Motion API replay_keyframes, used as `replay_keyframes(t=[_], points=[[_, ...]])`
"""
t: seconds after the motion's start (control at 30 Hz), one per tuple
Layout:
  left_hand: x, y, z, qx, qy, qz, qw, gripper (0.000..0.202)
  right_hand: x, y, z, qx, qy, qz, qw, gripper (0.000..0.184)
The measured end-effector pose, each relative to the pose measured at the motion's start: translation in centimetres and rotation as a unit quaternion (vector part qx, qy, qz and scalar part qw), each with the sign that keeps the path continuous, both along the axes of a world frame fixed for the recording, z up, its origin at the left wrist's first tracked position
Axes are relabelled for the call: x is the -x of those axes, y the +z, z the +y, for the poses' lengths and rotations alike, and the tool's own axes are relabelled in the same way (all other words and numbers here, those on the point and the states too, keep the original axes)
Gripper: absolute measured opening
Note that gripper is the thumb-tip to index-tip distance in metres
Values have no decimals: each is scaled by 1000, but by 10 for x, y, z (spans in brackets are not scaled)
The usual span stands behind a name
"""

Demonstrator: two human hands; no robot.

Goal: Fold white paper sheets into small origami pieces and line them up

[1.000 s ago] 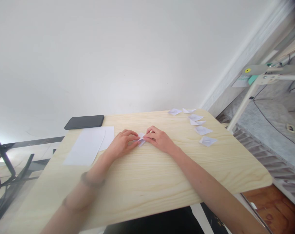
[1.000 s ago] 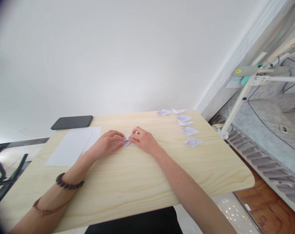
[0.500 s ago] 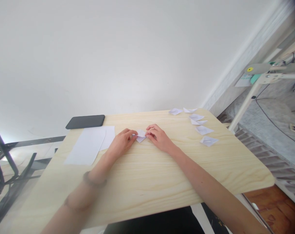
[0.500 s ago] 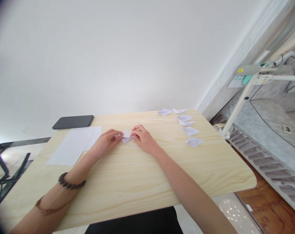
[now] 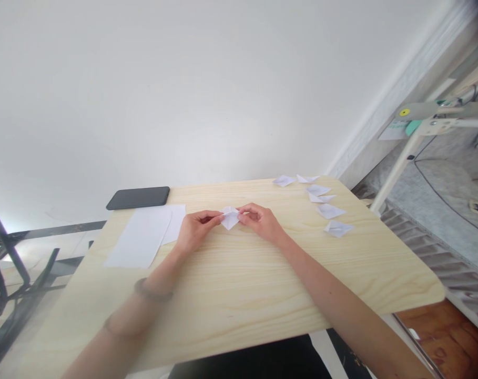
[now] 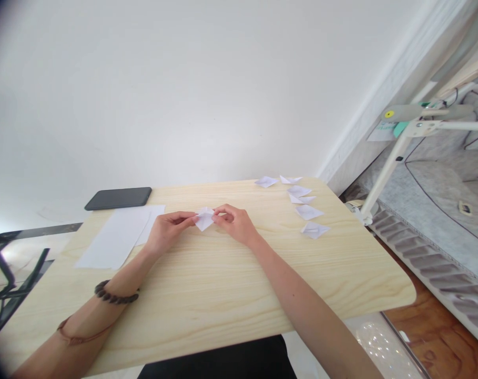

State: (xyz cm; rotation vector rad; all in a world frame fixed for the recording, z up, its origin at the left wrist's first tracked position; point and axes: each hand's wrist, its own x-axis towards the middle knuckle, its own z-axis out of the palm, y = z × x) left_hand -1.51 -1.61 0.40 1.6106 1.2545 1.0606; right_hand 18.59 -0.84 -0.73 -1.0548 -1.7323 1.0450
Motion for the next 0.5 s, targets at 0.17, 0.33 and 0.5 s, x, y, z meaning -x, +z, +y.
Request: replay_keyframes(t=[0.17, 0.33, 0.5], points=[[-3, 0, -1, 20, -19, -54, 998, 30, 0, -3, 2, 48, 6, 77, 996, 23], [-5, 2, -3, 40, -69, -48, 996, 29, -2, -2, 1, 61, 10, 87, 994, 27], [-6, 4, -2, 46, -61, -75, 994, 26, -1, -2, 1, 43, 19, 91, 995, 23]])
